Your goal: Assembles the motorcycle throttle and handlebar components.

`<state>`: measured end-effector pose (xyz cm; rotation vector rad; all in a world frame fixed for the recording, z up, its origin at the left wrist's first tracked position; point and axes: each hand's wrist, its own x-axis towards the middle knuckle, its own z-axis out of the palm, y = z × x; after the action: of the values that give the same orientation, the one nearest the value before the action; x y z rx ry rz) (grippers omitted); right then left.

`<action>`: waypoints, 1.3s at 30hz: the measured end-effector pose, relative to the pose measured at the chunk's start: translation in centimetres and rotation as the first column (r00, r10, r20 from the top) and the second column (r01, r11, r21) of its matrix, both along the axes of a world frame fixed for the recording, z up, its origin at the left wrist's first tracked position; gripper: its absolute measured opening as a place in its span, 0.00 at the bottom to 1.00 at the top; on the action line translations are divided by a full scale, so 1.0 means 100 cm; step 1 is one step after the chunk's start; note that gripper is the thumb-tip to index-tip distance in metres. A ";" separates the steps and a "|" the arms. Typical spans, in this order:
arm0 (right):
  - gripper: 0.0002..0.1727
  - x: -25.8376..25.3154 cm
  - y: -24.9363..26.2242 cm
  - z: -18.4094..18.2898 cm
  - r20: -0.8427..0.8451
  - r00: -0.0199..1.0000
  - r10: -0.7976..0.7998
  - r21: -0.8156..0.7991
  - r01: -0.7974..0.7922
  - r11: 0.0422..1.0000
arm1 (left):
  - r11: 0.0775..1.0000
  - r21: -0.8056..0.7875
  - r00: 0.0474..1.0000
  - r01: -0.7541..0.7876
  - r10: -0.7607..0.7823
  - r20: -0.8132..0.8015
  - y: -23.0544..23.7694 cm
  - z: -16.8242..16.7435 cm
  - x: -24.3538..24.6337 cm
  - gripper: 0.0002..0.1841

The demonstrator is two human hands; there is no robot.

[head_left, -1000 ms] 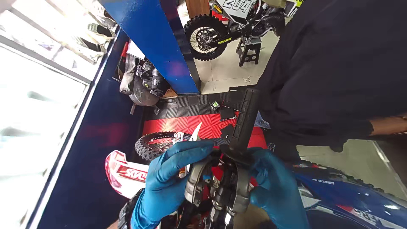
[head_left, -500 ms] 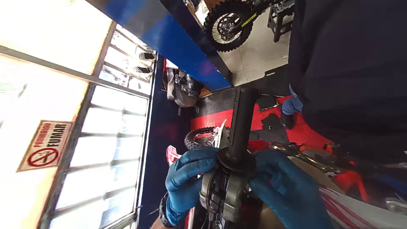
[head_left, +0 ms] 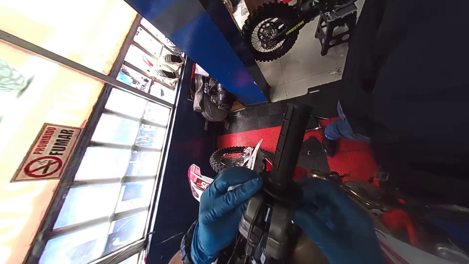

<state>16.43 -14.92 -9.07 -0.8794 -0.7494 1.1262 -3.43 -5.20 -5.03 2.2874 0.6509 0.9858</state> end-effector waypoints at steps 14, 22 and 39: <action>0.30 -0.001 -0.004 0.005 0.021 0.997 0.074 -0.046 -0.073 0.996 | 0.870 -0.444 0.967 0.215 -0.127 0.220 0.000 0.005 -0.011 0.19; 0.32 -0.017 -0.002 0.014 0.160 0.982 -0.100 -0.072 0.113 0.991 | 0.850 -0.496 0.956 0.177 -0.030 0.290 -0.015 0.001 0.000 0.17; 0.15 -0.022 -0.013 -0.016 0.104 0.985 -0.137 0.199 0.114 0.973 | 0.549 -0.817 0.982 0.173 -0.159 0.102 -0.021 0.024 0.003 0.32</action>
<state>14.22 -16.17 -10.70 -0.8222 -0.8718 0.8795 -3.10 -7.29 -2.65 1.4382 0.6781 0.4288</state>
